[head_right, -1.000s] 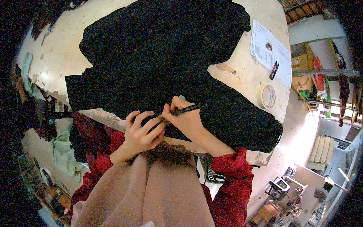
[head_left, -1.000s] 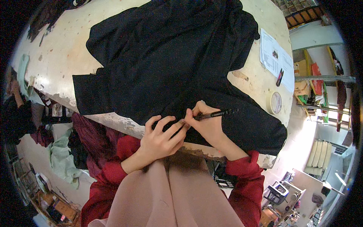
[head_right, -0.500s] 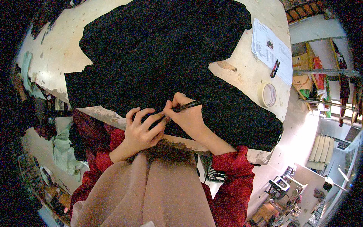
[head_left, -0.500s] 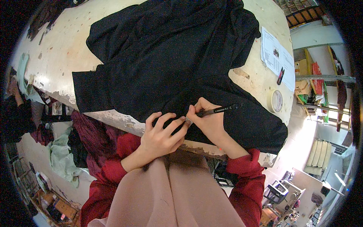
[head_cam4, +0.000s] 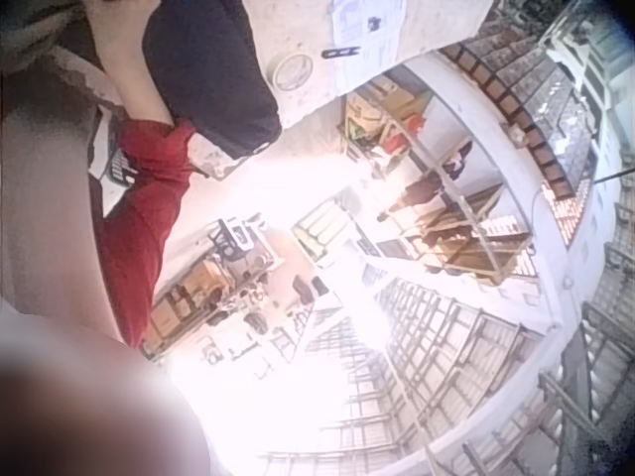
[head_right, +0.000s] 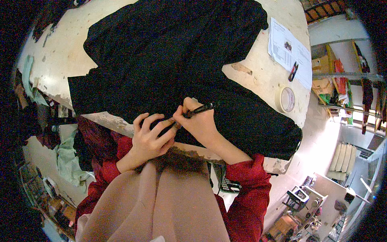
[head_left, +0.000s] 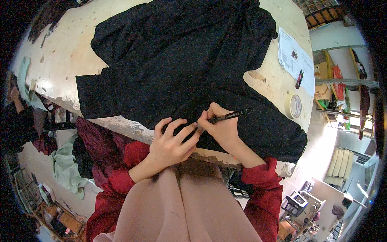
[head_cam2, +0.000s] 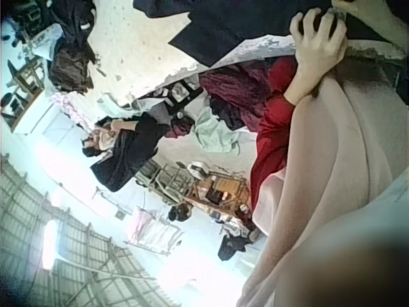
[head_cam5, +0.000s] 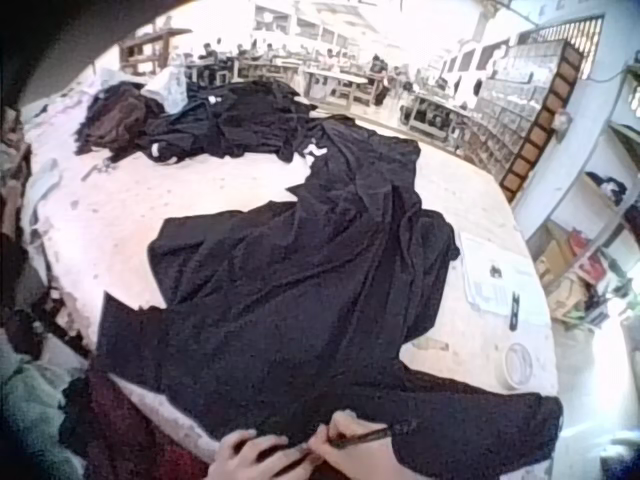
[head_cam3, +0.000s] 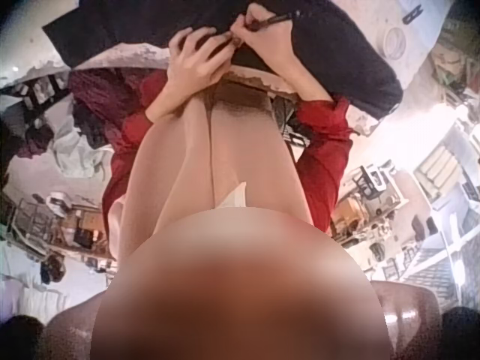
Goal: The person applies white adhesive labels to a black hoodie on a worktable. They smooth the fabric, place and press the labels, write on one label with a pen, and repeatedly fold and unfold the hoodie to check placement.
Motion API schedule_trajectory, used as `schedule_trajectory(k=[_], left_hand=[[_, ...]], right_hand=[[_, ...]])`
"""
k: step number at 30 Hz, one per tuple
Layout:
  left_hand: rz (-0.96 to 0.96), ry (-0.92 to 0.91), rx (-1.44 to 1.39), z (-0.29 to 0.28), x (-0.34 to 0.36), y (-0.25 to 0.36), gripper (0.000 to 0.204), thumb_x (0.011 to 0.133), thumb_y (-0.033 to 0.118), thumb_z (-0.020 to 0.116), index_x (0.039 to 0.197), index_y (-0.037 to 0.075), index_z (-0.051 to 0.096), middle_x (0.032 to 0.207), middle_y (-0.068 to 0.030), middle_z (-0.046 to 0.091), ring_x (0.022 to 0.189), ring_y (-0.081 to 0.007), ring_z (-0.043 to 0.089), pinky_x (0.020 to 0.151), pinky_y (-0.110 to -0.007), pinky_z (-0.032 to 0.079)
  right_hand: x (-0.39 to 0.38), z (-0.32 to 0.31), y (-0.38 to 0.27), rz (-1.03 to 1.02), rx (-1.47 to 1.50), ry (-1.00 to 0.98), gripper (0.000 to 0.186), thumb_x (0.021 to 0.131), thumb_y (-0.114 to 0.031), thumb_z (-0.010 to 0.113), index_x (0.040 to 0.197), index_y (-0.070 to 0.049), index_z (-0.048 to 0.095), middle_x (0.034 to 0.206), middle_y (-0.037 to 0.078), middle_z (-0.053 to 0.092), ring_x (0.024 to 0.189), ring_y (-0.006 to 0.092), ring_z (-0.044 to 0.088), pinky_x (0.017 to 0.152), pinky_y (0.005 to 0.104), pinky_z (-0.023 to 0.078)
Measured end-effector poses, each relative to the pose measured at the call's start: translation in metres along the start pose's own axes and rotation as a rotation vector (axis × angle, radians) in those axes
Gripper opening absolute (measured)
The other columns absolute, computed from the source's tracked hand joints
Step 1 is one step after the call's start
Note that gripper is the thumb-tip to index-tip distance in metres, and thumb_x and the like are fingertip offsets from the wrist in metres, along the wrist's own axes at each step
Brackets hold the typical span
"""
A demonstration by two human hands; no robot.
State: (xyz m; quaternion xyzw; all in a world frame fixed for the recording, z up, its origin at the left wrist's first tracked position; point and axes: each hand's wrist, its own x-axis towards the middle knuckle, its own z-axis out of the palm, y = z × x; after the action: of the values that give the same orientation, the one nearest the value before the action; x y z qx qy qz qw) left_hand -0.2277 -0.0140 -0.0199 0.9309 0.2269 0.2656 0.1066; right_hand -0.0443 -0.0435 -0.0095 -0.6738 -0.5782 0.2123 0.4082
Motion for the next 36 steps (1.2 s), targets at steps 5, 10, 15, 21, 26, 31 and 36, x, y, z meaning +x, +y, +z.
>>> schedule_trajectory(k=[5,10,15,21,26,31,36], left_hand=[[0.006,-0.002,0.008,0.0,0.0,-0.001,0.037,0.073,0.025,0.073,0.108,0.018,0.067,0.116,0.0016,0.06,0.11,-0.0207,0.054,0.1,-0.047,0.032],[-0.002,-0.004,0.014,0.0,0.001,0.001,0.038,0.073,0.025,0.072,0.11,0.018,0.068,0.114,0.0019,0.061,0.109,-0.0204,0.054,0.1,-0.047,0.032],[-0.012,-0.015,0.014,-0.002,0.004,0.002,0.038,0.074,0.024,0.072,0.112,0.018,0.068,0.112,0.0021,0.061,0.108,-0.0201,0.053,0.101,-0.047,0.032],[-0.02,-0.024,0.003,-0.002,0.004,0.002,0.039,0.074,0.023,0.073,0.112,0.019,0.069,0.111,0.002,0.061,0.108,-0.0201,0.053,0.101,-0.048,0.031],[-0.025,-0.021,-0.006,-0.002,0.004,0.002,0.04,0.073,0.022,0.073,0.113,0.019,0.068,0.112,0.002,0.061,0.109,-0.02,0.053,0.102,-0.048,0.031],[-0.02,-0.024,0.003,-0.002,0.004,0.002,0.042,0.073,0.023,0.073,0.114,0.019,0.068,0.112,0.0022,0.06,0.109,-0.0198,0.053,0.102,-0.048,0.031],[-0.011,-0.023,0.005,-0.002,0.004,0.001,0.042,0.073,0.024,0.073,0.114,0.019,0.067,0.113,0.0024,0.06,0.108,-0.0199,0.052,0.102,-0.048,0.031]], right_hand=[[0.002,-0.001,-0.004,0.021,-0.009,-0.008,0.027,0.081,-0.001,0.067,0.064,-0.002,0.047,0.055,0.002,0.047,0.053,0.0041,0.039,0.046,0.0241,0.034],[0.001,-0.002,-0.006,0.064,-0.003,-0.015,0.026,0.082,-0.003,0.068,0.064,-0.002,0.048,0.056,0.001,0.051,0.054,0.0033,0.041,0.047,0.0235,0.035],[0.0,-0.001,0.0,0.11,0.075,0.027,0.025,0.079,-0.007,0.071,0.067,-0.002,0.049,0.054,0.009,0.049,0.047,0.0106,0.042,0.044,0.028,0.038],[0.0,-0.003,-0.001,0.092,-0.008,-0.014,0.026,0.083,-0.007,0.07,0.066,-0.002,0.051,0.055,0.002,0.052,0.053,0.0034,0.044,0.046,0.024,0.037],[0.001,-0.005,-0.006,0.122,0.0,-0.031,0.025,0.083,-0.007,0.069,0.066,-0.002,0.052,0.056,0.002,0.052,0.053,0.0035,0.044,0.046,0.0241,0.036],[0.002,-0.007,-0.009,0.176,0.054,-0.033,0.026,0.084,-0.008,0.069,0.066,-0.001,0.052,0.056,0.002,0.052,0.054,0.0031,0.044,0.047,0.0235,0.036],[0.0,-0.005,-0.004,0.139,0.043,-0.024,0.025,0.083,-0.006,0.069,0.066,-0.001,0.051,0.055,0.002,0.051,0.054,0.0028,0.042,0.046,0.0237,0.035]])
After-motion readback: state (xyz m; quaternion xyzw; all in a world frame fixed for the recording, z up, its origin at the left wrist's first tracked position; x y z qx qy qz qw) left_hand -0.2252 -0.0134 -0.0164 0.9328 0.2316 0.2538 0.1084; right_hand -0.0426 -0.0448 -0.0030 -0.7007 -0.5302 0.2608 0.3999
